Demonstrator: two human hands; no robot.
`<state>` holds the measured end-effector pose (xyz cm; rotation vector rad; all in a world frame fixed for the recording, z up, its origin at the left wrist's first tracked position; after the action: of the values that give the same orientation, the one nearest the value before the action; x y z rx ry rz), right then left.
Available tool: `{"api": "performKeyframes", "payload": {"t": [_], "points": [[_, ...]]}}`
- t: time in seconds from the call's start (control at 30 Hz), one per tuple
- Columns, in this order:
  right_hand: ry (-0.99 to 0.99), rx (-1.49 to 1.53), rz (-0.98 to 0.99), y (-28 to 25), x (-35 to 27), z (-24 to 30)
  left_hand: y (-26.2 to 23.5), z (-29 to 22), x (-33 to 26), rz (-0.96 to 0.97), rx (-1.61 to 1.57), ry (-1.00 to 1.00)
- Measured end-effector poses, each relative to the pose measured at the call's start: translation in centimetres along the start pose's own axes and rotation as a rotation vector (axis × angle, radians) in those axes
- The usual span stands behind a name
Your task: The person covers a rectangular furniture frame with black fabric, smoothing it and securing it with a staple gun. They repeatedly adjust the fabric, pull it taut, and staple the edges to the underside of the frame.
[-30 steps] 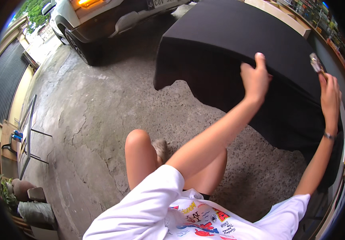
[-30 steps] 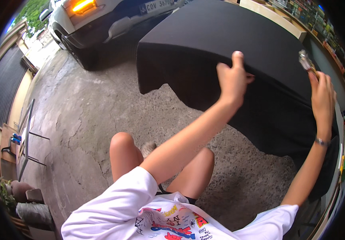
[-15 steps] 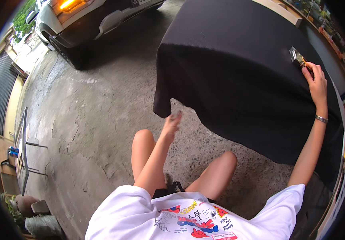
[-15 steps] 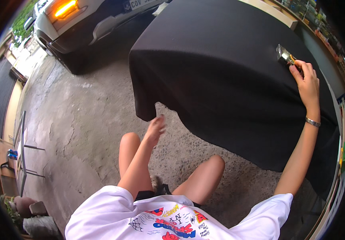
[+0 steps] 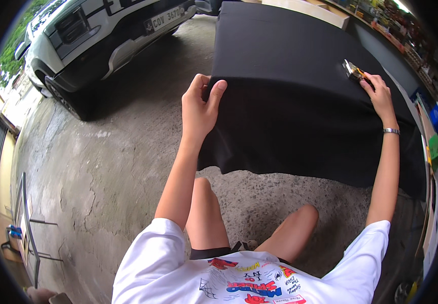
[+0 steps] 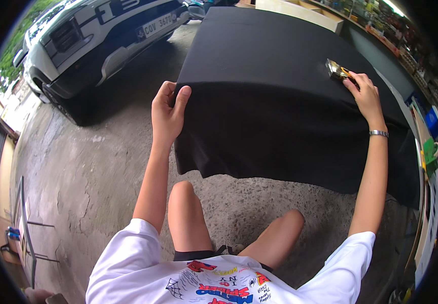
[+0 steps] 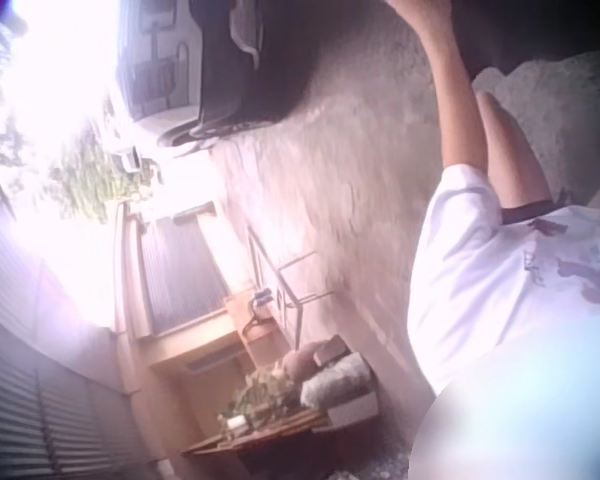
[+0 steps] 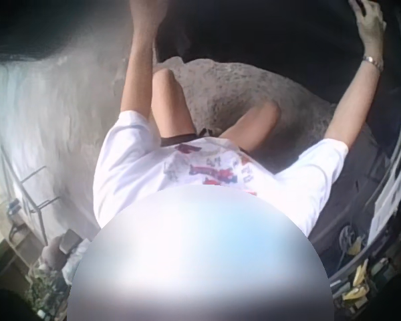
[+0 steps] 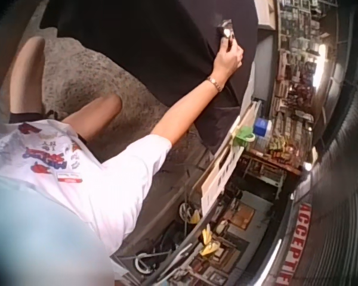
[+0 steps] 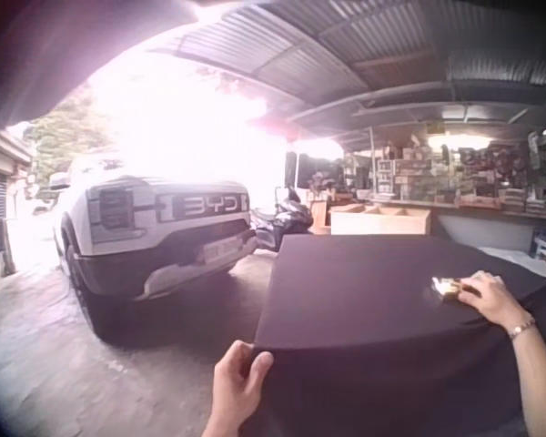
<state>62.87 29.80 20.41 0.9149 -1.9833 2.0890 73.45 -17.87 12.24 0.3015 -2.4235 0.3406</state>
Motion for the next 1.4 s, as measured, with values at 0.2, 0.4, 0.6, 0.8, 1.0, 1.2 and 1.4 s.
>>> {"api": "performKeyframes", "payload": {"t": [0.2,0.4,0.6,0.8,1.0,1.2,1.4], "points": [[-0.008,0.129,0.117,-0.6,0.3,-1.4,1.4,-0.2,-0.5,0.047,-0.041,0.029],[0.074,0.125,0.048,0.1,-0.9,-5.2,4.2,-2.1,-2.5,0.134,0.003,0.075],[0.079,0.135,-0.121,0.0,-2.1,-4.3,3.1,-2.8,-3.2,0.212,0.058,0.064],[0.110,0.148,-0.141,-1.1,-2.5,-4.8,2.6,-2.5,-4.0,0.234,0.106,0.000],[0.039,0.225,-0.713,-3.7,-8.0,9.0,2.0,-1.8,-4.4,0.216,0.175,0.006],[0.837,1.400,-0.625,16.1,-23.9,29.8,3.1,-2.2,-3.7,0.250,0.114,0.003],[0.499,2.439,-0.290,23.0,-16.8,37.5,2.7,-2.0,-3.5,0.291,0.155,0.006]]}}
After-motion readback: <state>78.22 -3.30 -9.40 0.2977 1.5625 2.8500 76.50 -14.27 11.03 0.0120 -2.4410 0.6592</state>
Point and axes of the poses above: each hand's wrist, its own x-axis towards the middle knuckle, its own y-axis out of the palm, z = x × y, the point moved 6 cm from there along x, towards the middle knuckle, and after that the axes turned 9 degrees about z, right-handed, at the moved point
